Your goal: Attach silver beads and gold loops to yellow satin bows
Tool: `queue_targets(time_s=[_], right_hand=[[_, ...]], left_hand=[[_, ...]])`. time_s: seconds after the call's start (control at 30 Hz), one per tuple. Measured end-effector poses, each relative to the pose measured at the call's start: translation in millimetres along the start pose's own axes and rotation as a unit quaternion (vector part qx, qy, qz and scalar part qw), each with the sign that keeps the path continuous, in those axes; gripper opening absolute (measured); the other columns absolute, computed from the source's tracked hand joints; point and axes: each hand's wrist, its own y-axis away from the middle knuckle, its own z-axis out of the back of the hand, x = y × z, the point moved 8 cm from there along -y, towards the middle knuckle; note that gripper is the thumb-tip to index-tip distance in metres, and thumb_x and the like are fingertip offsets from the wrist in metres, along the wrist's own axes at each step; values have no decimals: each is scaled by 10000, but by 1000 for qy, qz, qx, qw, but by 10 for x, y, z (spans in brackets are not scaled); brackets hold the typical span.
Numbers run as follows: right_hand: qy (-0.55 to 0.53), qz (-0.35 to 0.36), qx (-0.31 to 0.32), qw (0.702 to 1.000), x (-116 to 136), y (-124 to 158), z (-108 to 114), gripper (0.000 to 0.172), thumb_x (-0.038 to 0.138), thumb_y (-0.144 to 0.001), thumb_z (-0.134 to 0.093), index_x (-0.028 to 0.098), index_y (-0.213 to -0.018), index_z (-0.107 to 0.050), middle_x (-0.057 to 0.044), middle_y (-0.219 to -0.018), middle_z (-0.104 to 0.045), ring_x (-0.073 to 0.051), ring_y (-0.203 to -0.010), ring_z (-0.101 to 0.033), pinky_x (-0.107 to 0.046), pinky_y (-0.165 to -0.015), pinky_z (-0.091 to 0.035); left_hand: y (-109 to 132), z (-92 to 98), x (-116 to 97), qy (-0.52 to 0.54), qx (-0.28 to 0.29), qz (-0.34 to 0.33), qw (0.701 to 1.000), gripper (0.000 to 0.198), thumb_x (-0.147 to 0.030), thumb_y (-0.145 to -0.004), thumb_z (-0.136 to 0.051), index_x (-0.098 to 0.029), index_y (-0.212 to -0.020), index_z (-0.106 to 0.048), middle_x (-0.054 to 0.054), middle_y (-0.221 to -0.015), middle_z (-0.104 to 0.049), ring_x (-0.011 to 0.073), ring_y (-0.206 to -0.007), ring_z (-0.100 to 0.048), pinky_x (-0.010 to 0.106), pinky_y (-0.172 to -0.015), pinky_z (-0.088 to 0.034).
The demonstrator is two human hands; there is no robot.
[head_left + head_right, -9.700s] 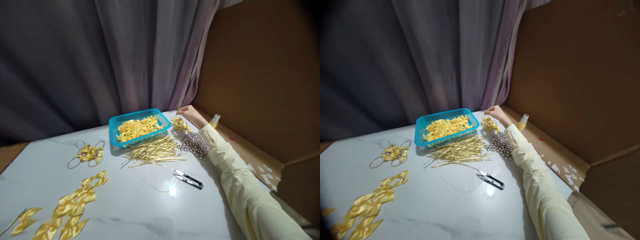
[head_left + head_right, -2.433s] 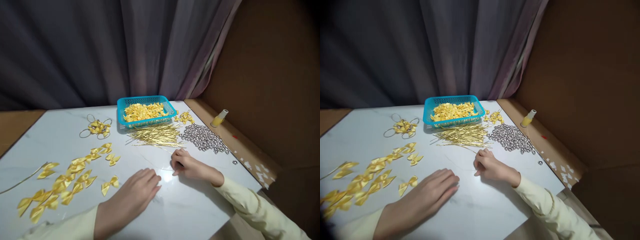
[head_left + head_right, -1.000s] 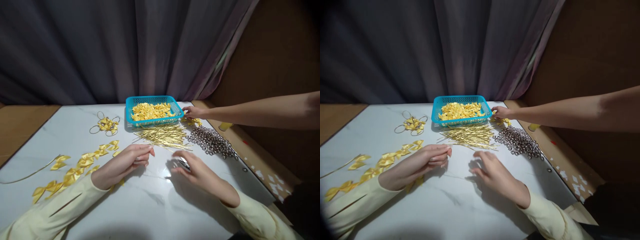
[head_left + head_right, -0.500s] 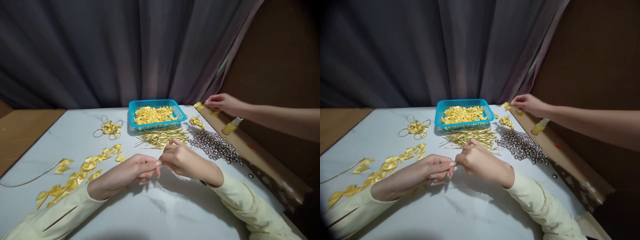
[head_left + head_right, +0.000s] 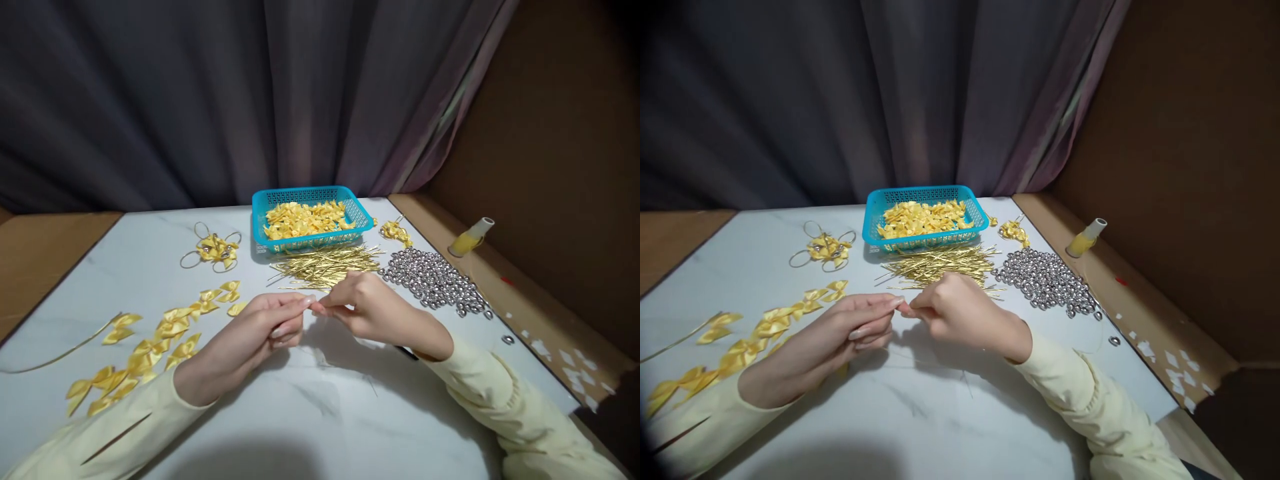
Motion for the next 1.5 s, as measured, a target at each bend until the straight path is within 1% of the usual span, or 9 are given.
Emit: queue_targets(time_s=[0.17, 0.37, 0.47, 0.6, 0.73, 0.87, 1.0, 1.27, 1.5], right_hand=[[-33, -38, -2, 999, -48, 6, -64, 297, 196, -871, -441, 144, -601, -554, -2, -532, -506, -86, -485, -372, -252, -513, -243], [11, -94, -8, 995, -104, 31, 17, 317, 262, -894, -429, 143, -628, -554, 12, -505, -480, -84, -448, -341, -241, -477, -224], [80, -108, -17, 991, -124, 57, 121, 234, 350, -866, -504, 131, -882, -585, -40, -697, -602, -125, -535, -462, -246, -490, -268], [56, -33, -2, 998, -20, 45, 80, 522, 238, -834, -553, 163, -1306, -344, -111, -1128, -572, -186, -830, -555, -256, -606, -371], [1, 8, 36, 999, 43, 35, -58, 216, 127, -851, -440, 150, -1047, -528, -54, -902, -622, -140, -712, -554, -229, -577, -350], [57, 19, 22, 998, 71, 45, -53, 238, 7, -725, -422, 164, -795, -587, -6, -736, -604, -103, -590, -495, -233, -504, -250], [77, -13, -14, 997, 7, 47, 17, 187, 61, -753, -437, 156, -675, -578, 0, -612, -562, -95, -539, -451, -243, -504, -233], [71, -105, 104, 986, -225, 109, -16, 173, 99, -752, -559, 146, -913, -599, -33, -737, -635, -112, -595, -519, -235, -501, -238], [56, -73, 58, 994, -15, 77, 33, 170, 260, -847, -540, 157, -959, -617, -25, -714, -630, -117, -591, -524, -242, -528, -264]], left_hand=[[-17, 141, -16, -1, -95, -45, 994, 152, -294, -832, -567, -169, -811, -650, -83, -469, -254, 83, -489, -197, 164, -521, -284], [0, 210, -77, -109, -132, -72, 983, 229, -376, -792, -602, -159, -744, -656, -67, -459, -383, 75, -477, -262, 191, -474, -218], [8, 212, -104, -153, -133, -55, 978, 243, -398, -802, -586, -167, -780, -659, -75, -445, -381, 78, -472, -266, 201, -484, -222], [7, 166, -111, -195, -99, -16, 976, 286, -413, -816, -565, -153, -741, -656, -81, -440, -341, 76, -471, -253, 207, -488, -211], [7, 94, -55, -157, -22, 33, 987, 249, -354, -827, -568, -147, -717, -650, -97, -422, -246, 73, -455, -157, 217, -461, -138], [5, 54, 17, -80, 38, 76, 993, 203, -284, -823, -580, -140, -696, -646, -108, -400, -206, 63, -438, -100, 213, -451, -144], [-10, 69, 23, -66, 42, 85, 993, 190, -293, -831, -581, -141, -760, -669, -107, -410, -213, 59, -437, -95, 197, -443, -150], [2, 115, 21, -76, 29, 90, 993, 199, -320, -821, -598, -143, -761, -666, -103, -412, -223, 58, -441, -109, 179, -433, -163], [-2, 146, 5, -90, 16, 80, 993, 202, -324, -822, -594, -145, -760, -662, -100, -438, -220, 58, -445, -112, 175, -429, -156]])
